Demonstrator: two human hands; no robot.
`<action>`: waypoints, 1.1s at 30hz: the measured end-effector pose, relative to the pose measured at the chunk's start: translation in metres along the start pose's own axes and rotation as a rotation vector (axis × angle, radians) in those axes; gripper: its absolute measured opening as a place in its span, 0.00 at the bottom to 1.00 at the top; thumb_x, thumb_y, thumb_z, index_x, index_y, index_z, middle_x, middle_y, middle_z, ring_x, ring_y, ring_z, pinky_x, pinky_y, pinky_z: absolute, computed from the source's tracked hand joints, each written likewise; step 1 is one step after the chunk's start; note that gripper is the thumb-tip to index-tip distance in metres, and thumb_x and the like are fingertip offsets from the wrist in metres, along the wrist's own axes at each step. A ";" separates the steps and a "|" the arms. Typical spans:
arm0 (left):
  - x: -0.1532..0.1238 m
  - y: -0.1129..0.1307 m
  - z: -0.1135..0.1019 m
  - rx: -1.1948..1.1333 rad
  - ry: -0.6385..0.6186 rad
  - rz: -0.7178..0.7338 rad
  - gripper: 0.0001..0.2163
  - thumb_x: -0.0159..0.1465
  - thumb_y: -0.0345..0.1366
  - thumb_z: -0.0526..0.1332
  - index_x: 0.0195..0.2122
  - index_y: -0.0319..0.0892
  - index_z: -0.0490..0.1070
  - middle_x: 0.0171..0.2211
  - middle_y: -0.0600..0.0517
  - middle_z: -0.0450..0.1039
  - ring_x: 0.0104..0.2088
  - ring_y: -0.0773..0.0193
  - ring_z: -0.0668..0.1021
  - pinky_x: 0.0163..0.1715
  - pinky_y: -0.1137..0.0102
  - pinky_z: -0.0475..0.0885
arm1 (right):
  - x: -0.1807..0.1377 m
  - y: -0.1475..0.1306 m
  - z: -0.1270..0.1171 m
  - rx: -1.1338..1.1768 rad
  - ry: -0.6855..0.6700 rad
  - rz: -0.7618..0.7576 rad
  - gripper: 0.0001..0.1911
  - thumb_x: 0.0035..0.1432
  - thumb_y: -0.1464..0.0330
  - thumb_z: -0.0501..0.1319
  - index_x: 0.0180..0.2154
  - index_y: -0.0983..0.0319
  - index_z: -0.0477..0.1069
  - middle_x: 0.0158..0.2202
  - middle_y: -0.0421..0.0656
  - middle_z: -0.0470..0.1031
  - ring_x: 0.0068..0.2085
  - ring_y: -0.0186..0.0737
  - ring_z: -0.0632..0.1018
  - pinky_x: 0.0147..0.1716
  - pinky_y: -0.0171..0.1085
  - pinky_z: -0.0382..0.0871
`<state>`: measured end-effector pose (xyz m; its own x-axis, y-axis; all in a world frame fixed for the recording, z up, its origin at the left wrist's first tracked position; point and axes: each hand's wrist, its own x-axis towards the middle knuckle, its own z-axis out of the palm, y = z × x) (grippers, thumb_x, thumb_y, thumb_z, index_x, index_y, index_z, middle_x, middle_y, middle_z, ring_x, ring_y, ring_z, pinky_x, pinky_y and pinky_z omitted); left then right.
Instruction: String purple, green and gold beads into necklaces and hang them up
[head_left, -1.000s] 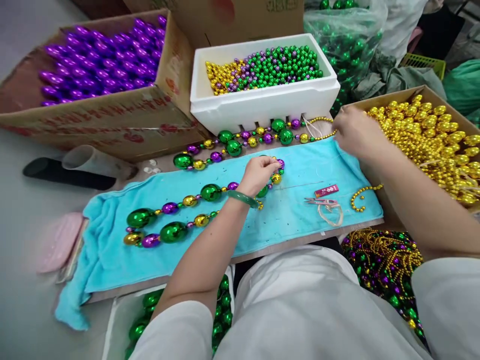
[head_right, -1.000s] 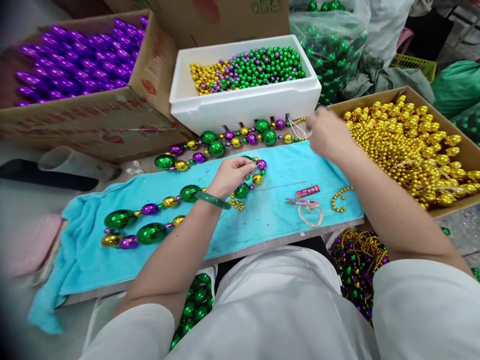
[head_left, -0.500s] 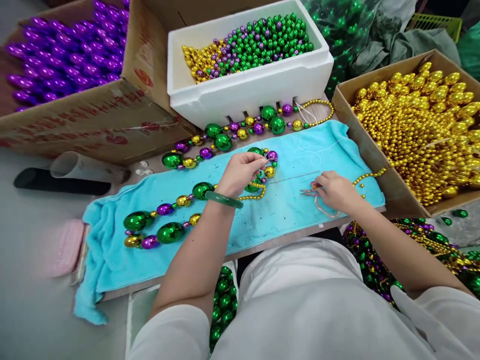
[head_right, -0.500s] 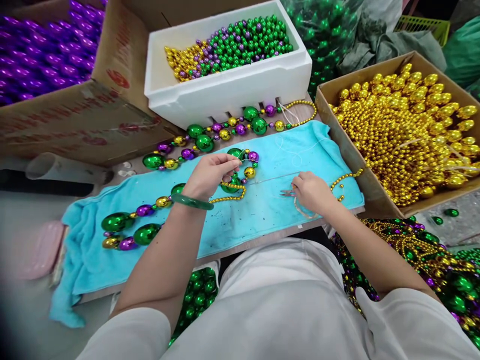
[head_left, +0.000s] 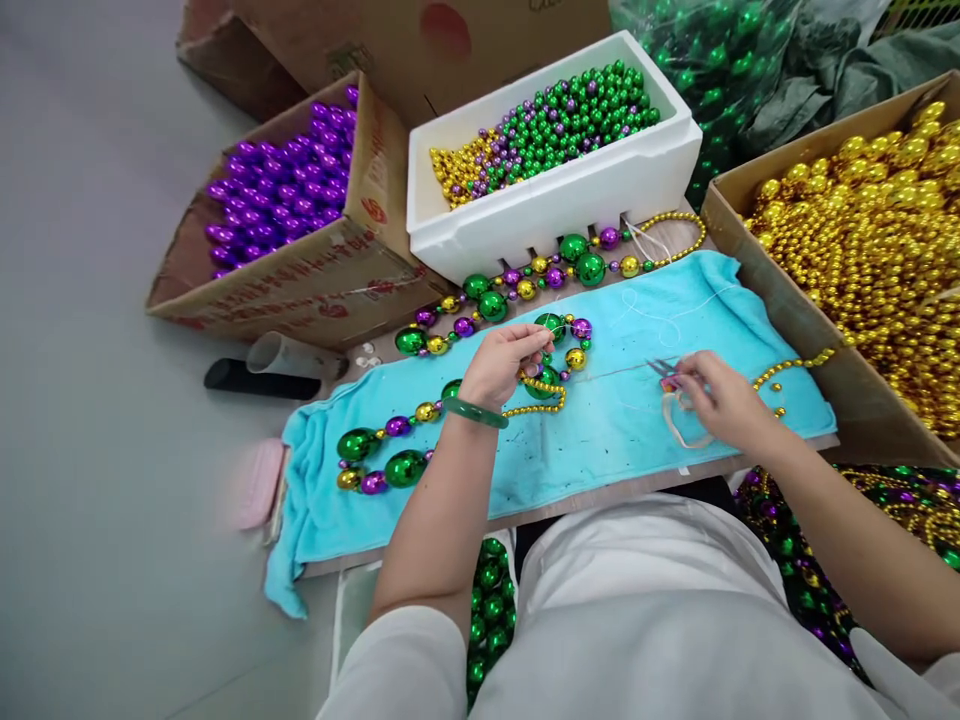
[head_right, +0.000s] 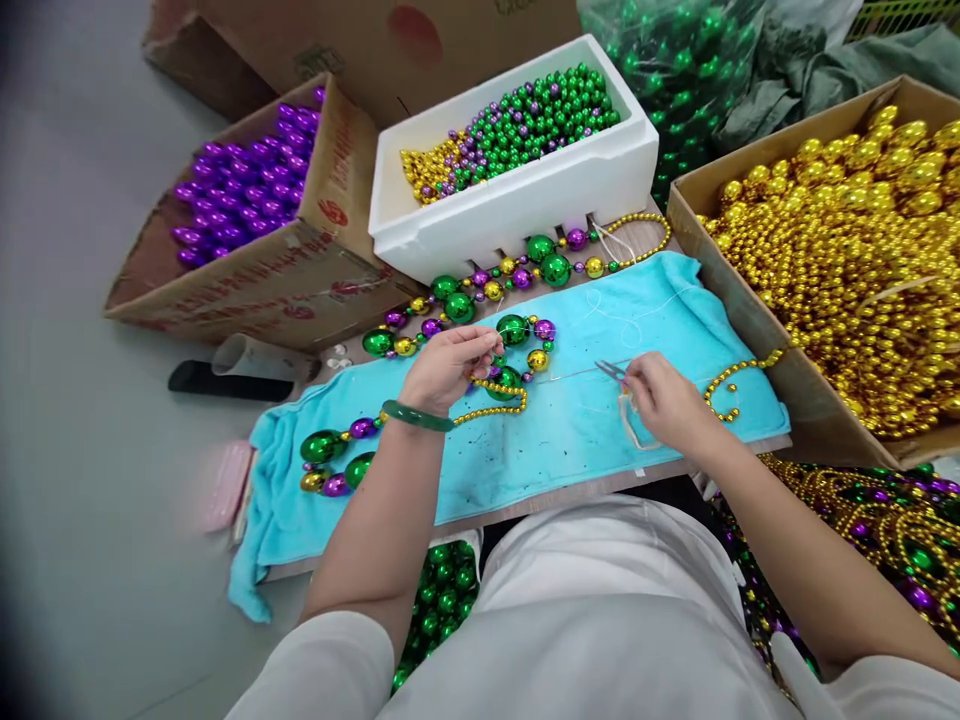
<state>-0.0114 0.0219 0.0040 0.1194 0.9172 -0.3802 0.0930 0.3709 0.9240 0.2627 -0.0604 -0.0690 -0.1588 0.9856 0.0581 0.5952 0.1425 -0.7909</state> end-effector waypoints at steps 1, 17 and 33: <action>-0.001 0.000 -0.001 0.001 0.002 0.006 0.09 0.48 0.36 0.69 0.26 0.36 0.73 0.24 0.52 0.70 0.20 0.74 0.65 0.16 0.77 0.56 | 0.001 -0.004 -0.001 0.198 0.030 0.067 0.10 0.63 0.62 0.51 0.35 0.61 0.63 0.34 0.46 0.74 0.32 0.39 0.74 0.31 0.37 0.65; -0.011 -0.003 -0.001 0.007 0.015 0.028 0.11 0.47 0.38 0.70 0.27 0.37 0.73 0.24 0.53 0.71 0.20 0.75 0.66 0.16 0.78 0.57 | 0.052 -0.060 0.069 1.436 -0.313 0.773 0.18 0.62 0.59 0.54 0.37 0.67 0.74 0.16 0.37 0.63 0.14 0.25 0.57 0.12 0.28 0.47; -0.016 -0.009 -0.004 0.009 0.054 0.043 0.11 0.49 0.40 0.70 0.27 0.37 0.73 0.24 0.53 0.71 0.20 0.75 0.66 0.16 0.77 0.57 | 0.067 -0.061 0.080 1.632 -0.401 0.778 0.14 0.61 0.63 0.55 0.35 0.67 0.72 0.14 0.35 0.60 0.12 0.26 0.56 0.10 0.27 0.45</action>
<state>-0.0178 0.0046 0.0023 0.0702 0.9389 -0.3371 0.0977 0.3298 0.9390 0.1524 -0.0106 -0.0655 -0.5546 0.6651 -0.5002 -0.6021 -0.7356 -0.3105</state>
